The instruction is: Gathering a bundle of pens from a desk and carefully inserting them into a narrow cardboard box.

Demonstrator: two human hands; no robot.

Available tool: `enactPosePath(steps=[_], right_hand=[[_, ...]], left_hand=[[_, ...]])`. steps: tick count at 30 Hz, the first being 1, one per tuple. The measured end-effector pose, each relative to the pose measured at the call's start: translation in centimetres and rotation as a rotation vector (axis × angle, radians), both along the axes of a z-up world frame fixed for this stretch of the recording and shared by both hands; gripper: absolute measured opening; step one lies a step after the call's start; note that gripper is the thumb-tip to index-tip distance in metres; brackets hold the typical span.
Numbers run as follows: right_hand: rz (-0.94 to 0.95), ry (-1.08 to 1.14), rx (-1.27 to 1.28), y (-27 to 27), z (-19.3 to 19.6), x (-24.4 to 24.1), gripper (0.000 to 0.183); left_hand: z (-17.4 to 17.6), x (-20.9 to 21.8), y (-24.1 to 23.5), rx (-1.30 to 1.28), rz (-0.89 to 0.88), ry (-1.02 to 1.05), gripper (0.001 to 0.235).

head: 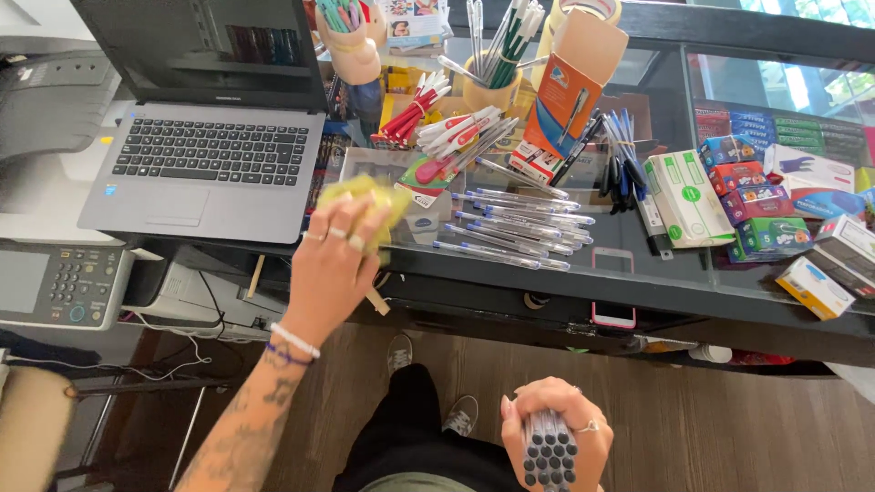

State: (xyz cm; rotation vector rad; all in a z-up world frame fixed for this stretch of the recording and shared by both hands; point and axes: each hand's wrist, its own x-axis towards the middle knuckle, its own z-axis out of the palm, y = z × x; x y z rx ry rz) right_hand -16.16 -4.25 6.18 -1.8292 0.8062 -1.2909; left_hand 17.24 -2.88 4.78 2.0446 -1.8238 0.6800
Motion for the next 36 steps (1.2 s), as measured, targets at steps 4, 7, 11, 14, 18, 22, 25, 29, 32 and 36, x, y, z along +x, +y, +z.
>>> enactPosePath(steps=[4,7,11,14,18,22,25,29,32,36], right_hand=[[-0.010,-0.034,-0.064,-0.5,-0.3,-0.3,0.023],[0.010,-0.011,-0.089,-0.8,0.1,-0.6,0.023],[0.066,0.075,-0.278,-2.6,-0.2,-1.1,0.023],[0.265,0.354,-0.732,-5.6,-3.0,-2.4,0.010],[0.668,0.717,-1.286,-5.8,-5.1,-2.4,0.020],[1.013,0.919,-1.386,-2.6,-4.5,-1.7,0.008],[0.871,0.875,-1.508,-1.6,-4.8,0.2,0.015],[0.917,1.032,-1.624,0.2,-2.6,2.3,0.017],[0.971,1.065,-1.636,1.0,-4.7,2.2,0.020],[0.898,0.993,-1.651,2.0,-7.4,1.0,0.023]], left_hand=[[-6.2,3.0,-1.7,0.289,0.145,0.087,0.080],[-6.8,3.5,-2.1,0.139,0.065,0.132,0.058],[-3.4,0.7,-1.4,-0.011,0.034,0.218,0.064],[0.3,-4.2,0.1,-0.146,-0.134,0.369,0.054],[-0.1,-10.5,2.0,-0.018,-0.546,0.954,0.045],[-7.5,-13.6,4.0,0.541,-0.479,1.486,0.074],[-15.6,-14.7,6.5,1.005,-0.568,2.501,0.023],[-15.2,-14.8,7.6,0.995,-0.474,2.740,0.059],[-11.0,-14.8,7.4,0.920,-0.696,2.619,0.079],[-8.7,-15.9,7.8,0.981,-0.700,2.287,0.048]])
